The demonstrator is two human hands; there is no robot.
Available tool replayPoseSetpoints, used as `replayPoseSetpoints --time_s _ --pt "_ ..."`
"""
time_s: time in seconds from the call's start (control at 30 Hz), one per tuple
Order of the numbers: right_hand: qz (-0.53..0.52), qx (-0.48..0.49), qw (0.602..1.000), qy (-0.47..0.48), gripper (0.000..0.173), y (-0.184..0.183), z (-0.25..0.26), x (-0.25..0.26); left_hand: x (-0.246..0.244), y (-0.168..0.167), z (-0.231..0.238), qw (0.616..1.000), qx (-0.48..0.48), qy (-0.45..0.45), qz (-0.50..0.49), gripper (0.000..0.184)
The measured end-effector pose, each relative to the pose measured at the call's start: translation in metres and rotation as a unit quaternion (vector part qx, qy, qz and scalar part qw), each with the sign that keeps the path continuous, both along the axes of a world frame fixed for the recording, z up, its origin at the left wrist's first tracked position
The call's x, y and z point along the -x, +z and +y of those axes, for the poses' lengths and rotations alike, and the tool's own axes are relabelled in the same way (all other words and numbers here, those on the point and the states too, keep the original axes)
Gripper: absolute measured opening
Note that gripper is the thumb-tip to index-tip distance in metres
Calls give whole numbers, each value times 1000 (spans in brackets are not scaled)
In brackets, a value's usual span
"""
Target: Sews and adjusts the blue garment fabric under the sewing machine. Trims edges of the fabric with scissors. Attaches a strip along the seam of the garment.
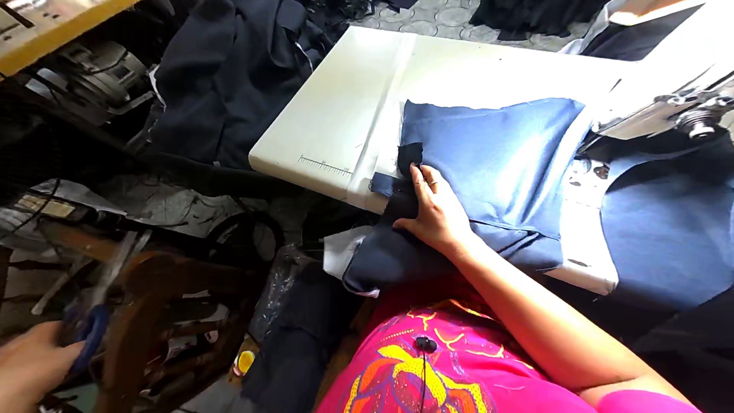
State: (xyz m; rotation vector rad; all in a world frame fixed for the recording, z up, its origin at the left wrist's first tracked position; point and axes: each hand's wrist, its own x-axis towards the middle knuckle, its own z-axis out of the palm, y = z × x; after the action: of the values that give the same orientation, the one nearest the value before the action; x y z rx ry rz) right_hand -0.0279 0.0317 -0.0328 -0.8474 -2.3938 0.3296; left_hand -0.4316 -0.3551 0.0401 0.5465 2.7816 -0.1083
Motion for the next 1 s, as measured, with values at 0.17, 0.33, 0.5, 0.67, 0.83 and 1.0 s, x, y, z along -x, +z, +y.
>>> replayPoseSetpoints --time_s 0.17,0.33,0.5,0.67,0.83,1.0 --pt "-2 -9 1000 19 101 0 3 -2 55 -84 -57 933 -220 2 -285 28" --pt "-9 0 1000 6 106 1 3 -3 78 -117 -93 882 -353 305 -63 32" --pt "13 5 1000 19 104 2 7 -5 -43 -69 7 923 -372 69 -74 52" --pt "51 18 998 39 97 1 12 -9 -192 -62 135 928 -192 -224 -229 35" --pt "60 32 997 28 98 3 7 -11 -261 -59 190 912 -39 -329 -240 48" --pt "67 25 997 22 101 1 5 -10 -269 -52 217 922 -27 -316 -221 48"
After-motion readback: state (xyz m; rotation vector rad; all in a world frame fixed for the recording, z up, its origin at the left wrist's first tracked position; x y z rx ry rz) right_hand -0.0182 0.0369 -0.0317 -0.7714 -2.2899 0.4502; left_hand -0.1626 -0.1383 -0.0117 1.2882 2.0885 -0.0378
